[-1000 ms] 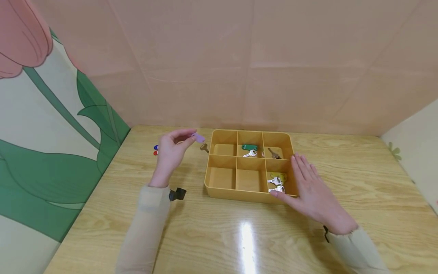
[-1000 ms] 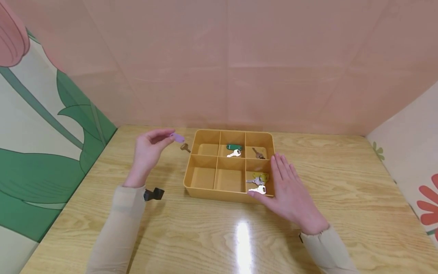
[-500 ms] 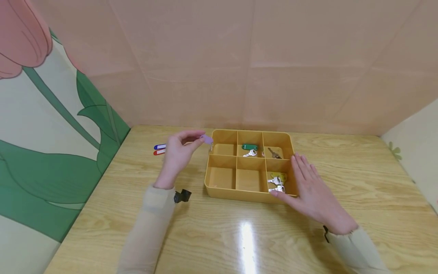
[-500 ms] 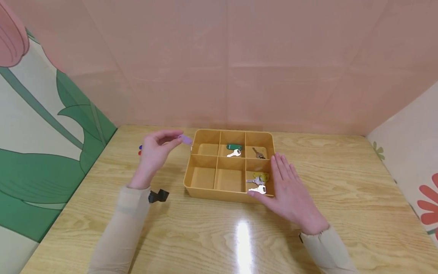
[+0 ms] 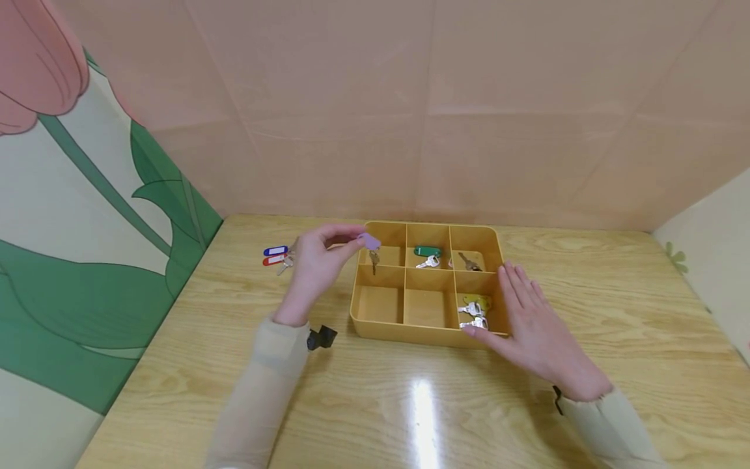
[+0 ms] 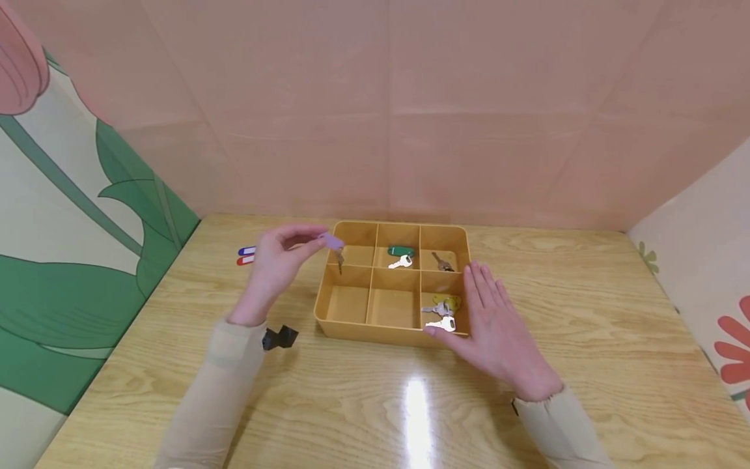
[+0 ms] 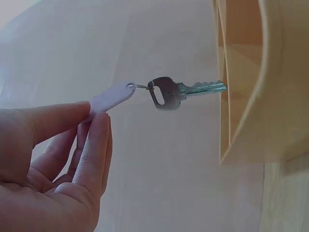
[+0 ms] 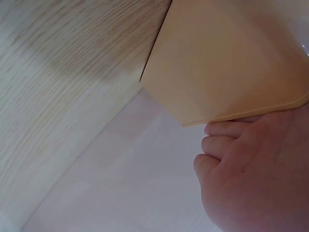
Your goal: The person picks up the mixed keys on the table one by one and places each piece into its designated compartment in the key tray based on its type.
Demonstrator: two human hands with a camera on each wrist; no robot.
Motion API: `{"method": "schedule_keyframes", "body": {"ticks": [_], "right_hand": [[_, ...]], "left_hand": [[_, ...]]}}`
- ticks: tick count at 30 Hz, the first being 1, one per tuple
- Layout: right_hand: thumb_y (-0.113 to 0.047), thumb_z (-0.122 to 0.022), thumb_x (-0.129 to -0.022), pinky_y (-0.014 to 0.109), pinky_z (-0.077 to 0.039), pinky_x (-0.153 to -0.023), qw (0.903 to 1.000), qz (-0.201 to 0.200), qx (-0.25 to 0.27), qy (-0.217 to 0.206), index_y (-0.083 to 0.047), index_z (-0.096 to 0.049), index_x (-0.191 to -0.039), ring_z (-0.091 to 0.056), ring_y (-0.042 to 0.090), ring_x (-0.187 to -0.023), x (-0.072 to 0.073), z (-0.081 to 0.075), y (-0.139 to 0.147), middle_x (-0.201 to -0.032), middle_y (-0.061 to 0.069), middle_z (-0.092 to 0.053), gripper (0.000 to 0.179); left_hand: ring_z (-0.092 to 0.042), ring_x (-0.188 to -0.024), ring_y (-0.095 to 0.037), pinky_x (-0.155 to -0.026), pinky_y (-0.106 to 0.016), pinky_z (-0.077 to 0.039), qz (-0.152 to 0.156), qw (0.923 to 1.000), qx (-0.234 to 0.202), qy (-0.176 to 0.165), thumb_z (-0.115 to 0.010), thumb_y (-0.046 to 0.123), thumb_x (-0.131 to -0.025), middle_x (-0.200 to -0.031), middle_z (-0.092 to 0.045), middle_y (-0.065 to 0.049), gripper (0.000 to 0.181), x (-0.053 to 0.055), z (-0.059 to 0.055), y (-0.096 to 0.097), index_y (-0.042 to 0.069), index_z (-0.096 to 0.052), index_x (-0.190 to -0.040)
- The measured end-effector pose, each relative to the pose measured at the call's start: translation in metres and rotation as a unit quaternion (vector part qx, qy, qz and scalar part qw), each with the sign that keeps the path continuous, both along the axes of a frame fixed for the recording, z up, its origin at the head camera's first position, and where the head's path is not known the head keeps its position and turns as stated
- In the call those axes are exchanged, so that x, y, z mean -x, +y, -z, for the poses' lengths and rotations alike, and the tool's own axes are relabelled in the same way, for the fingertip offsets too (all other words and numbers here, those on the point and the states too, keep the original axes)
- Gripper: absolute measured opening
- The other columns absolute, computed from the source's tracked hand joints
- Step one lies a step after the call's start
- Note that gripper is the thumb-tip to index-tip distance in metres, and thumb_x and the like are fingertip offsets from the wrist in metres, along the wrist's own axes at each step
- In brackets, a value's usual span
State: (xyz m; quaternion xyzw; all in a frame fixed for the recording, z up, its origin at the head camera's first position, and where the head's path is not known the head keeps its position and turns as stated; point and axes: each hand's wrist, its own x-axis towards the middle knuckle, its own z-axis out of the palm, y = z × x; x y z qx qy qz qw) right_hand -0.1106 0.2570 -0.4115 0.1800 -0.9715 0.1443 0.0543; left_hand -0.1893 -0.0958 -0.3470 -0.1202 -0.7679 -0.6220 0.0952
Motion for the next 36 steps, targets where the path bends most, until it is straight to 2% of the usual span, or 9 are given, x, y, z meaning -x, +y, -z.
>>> {"method": "schedule_keyframes", "body": {"ticks": [12,26,36], "right_hand": [[-0.066,-0.063,-0.091,0.05,-0.003,-0.122,1.0,-0.004,0.005,0.004,0.002,-0.003,-0.161,0.005,0.03,-0.154,0.001,0.0,0.001,-0.168,0.018,0.001,0.114],[-0.068,-0.062,-0.091,0.05,-0.003,-0.122,1.0,-0.002,-0.001,0.0,0.001,-0.001,-0.16,0.006,0.03,-0.154,0.0,0.0,0.001,-0.168,0.018,0.002,0.116],[-0.067,-0.062,-0.091,0.052,-0.003,-0.122,0.9999,0.003,0.006,-0.009,-0.003,0.001,-0.161,0.008,0.027,-0.154,-0.001,-0.002,0.0,-0.168,0.015,0.003,0.114]], "left_hand": [[-0.068,-0.098,-0.019,-0.086,-0.03,-0.057,0.042,0.9989,-0.02,-0.003,-0.076,0.003,-0.092,-0.105,-0.074,-0.005,0.016,-0.004,-0.007,0.02,0.0,-0.077,-0.108],[-0.069,-0.096,-0.018,-0.084,-0.029,-0.058,0.09,0.9958,-0.007,0.015,-0.074,-0.002,-0.092,-0.104,-0.073,-0.006,0.016,-0.01,-0.002,0.044,0.001,-0.076,-0.107],[-0.069,-0.096,-0.015,-0.084,-0.028,-0.057,0.103,0.9945,0.011,-0.014,-0.074,0.0,-0.093,-0.105,-0.073,-0.002,0.016,-0.011,0.007,0.053,0.005,-0.077,-0.107]]}}
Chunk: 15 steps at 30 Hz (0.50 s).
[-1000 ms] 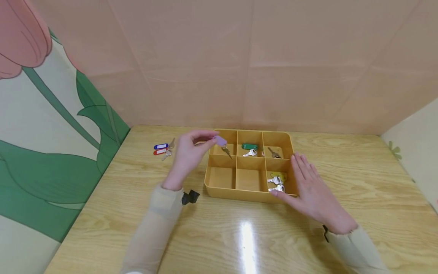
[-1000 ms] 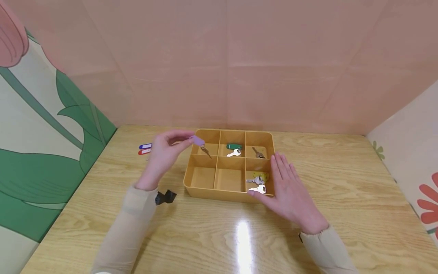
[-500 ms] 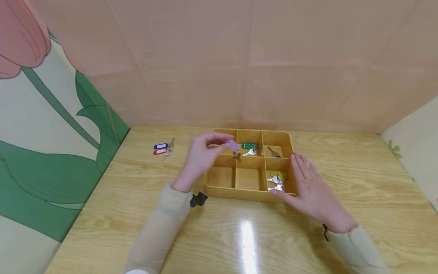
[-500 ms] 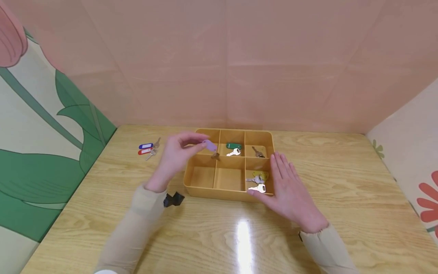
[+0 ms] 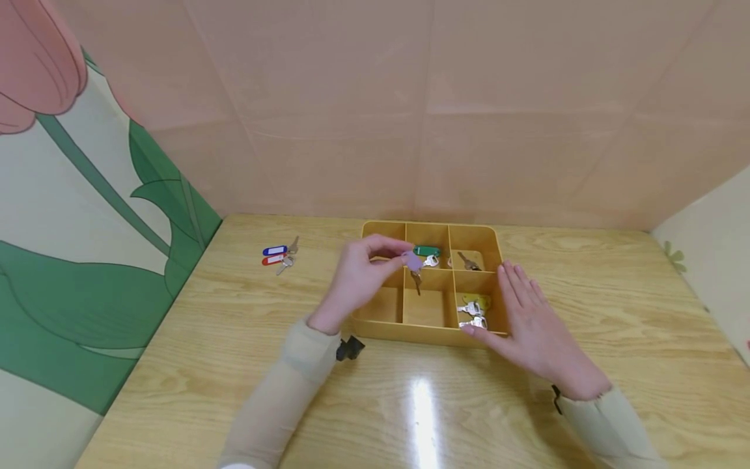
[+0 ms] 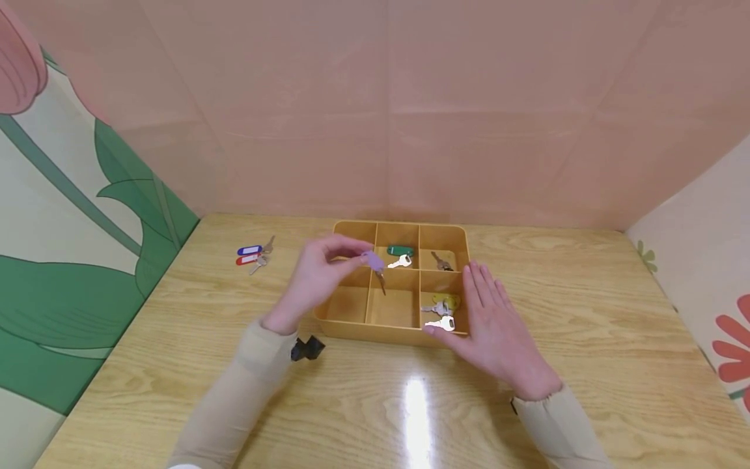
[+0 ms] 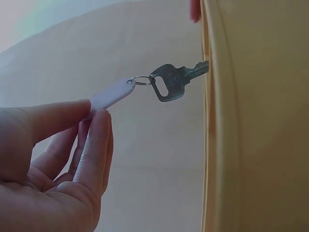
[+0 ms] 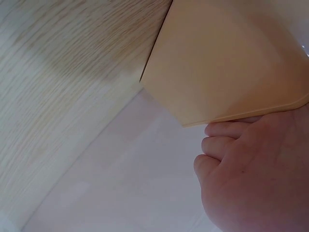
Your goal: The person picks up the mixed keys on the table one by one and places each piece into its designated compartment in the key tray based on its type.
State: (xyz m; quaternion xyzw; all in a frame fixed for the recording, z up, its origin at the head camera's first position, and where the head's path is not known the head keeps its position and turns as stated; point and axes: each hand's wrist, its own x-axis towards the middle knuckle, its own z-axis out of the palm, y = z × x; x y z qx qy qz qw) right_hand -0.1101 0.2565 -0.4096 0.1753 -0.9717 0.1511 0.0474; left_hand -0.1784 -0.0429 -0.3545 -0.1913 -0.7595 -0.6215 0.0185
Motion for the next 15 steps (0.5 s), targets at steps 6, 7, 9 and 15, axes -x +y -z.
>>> {"method": "schedule_keyframes", "body": {"ticks": [6,7,9,15], "right_hand": [[-0.067,-0.062,-0.092,0.053,-0.003,-0.121,1.0,0.001,-0.003,-0.001,-0.002,0.001,-0.161,0.009,0.027,-0.153,0.0001,0.0,-0.0002,-0.168,0.015,0.004,0.114],[-0.067,-0.062,-0.092,0.053,-0.003,-0.121,1.0,0.001,-0.003,-0.001,-0.002,0.001,-0.161,0.009,0.027,-0.153,0.0003,0.0002,-0.0001,-0.168,0.015,0.004,0.114],[-0.067,-0.062,-0.091,0.053,-0.003,-0.121,1.0,0.002,-0.004,-0.001,-0.002,0.001,-0.161,0.009,0.027,-0.153,0.0005,0.0005,0.0,-0.168,0.015,0.004,0.114],[-0.067,-0.062,-0.091,0.053,-0.003,-0.121,1.0,0.002,-0.002,0.001,-0.001,0.0,-0.161,0.009,0.027,-0.153,0.0006,0.0011,-0.0003,-0.168,0.016,0.003,0.115]], "left_hand": [[-0.07,-0.096,-0.015,-0.083,-0.027,-0.058,0.008,0.9999,0.006,-0.004,-0.074,0.0,-0.092,-0.106,-0.074,-0.002,0.015,0.0,0.0057,0.0037,0.004,-0.077,-0.107],[-0.07,-0.095,-0.015,-0.083,-0.027,-0.058,0.009,0.9999,0.007,-0.005,-0.074,0.0,-0.092,-0.106,-0.074,-0.002,0.015,0.0,0.0066,0.0043,0.004,-0.076,-0.107],[-0.07,-0.094,-0.015,-0.082,-0.027,-0.058,0.011,0.9999,0.008,-0.007,-0.074,0.0,-0.092,-0.105,-0.074,-0.002,0.015,-0.0006,0.0077,0.0053,0.005,-0.077,-0.106],[-0.069,-0.091,-0.014,-0.08,-0.027,-0.058,0.016,0.9994,0.03,-0.011,-0.076,0.005,-0.092,-0.104,-0.073,0.001,0.014,-0.0027,0.0105,0.008,0.008,-0.078,-0.106]]}}
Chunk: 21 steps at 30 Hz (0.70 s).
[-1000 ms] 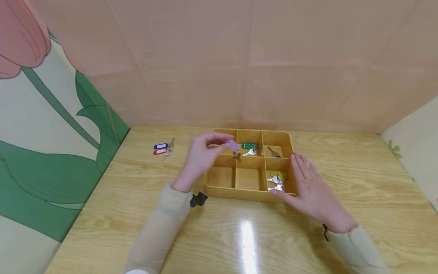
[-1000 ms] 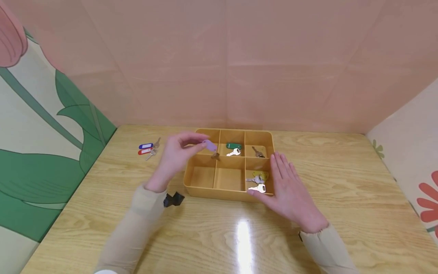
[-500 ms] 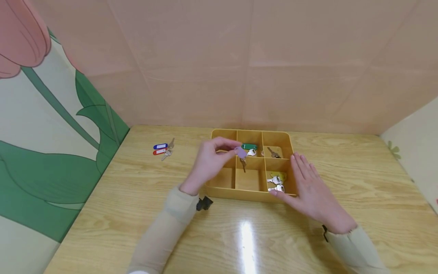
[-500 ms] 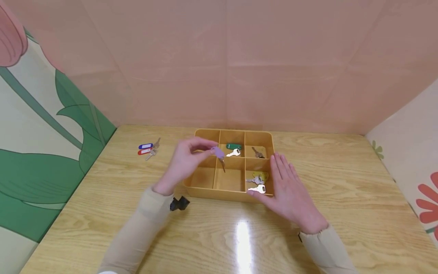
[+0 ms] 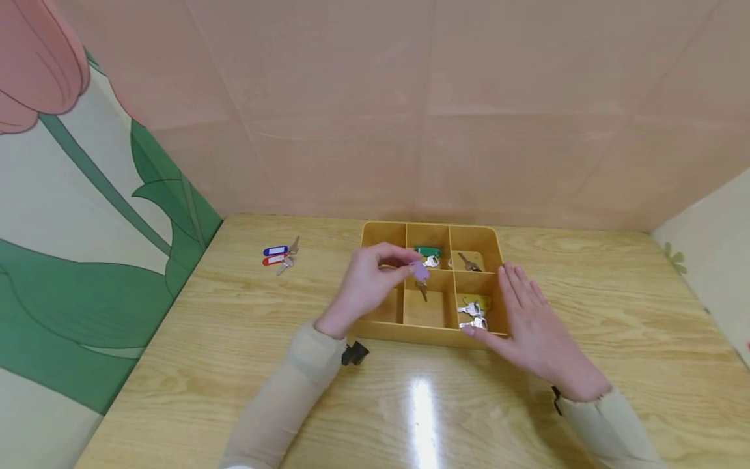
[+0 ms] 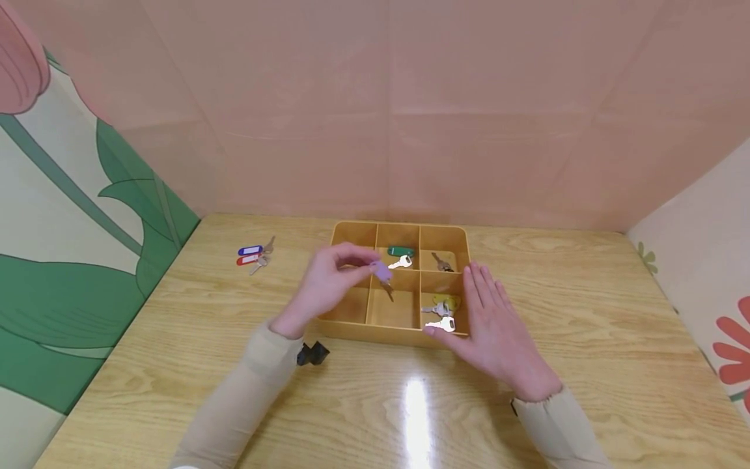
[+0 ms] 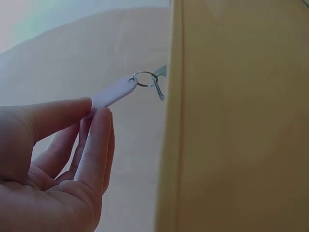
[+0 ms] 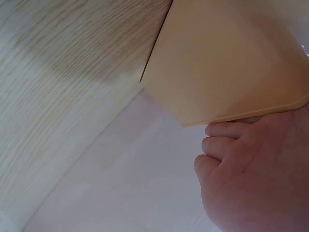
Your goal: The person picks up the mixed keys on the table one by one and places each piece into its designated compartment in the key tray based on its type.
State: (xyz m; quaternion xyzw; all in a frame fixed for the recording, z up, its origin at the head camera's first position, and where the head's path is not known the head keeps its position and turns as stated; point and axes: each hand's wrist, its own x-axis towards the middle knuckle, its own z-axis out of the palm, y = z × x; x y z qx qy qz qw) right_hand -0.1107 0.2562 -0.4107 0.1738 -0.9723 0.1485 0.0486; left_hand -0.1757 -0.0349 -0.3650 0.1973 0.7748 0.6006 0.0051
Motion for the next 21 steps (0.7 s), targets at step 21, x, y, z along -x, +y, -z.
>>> {"method": "schedule_keyframes", "body": {"ticks": [21], "right_hand": [[-0.067,-0.063,-0.091,0.053,-0.004,-0.122,1.0,-0.001,0.005,0.005,0.001,-0.002,-0.161,0.007,0.028,-0.154,0.0,0.002,0.0,-0.168,0.017,0.002,0.115]], "left_hand": [[-0.069,-0.095,-0.017,-0.083,-0.026,-0.057,0.034,0.9991,0.012,-0.022,-0.076,0.003,-0.092,-0.109,-0.074,-0.004,0.022,0.0,0.018,0.01,0.005,-0.076,-0.114]]}}
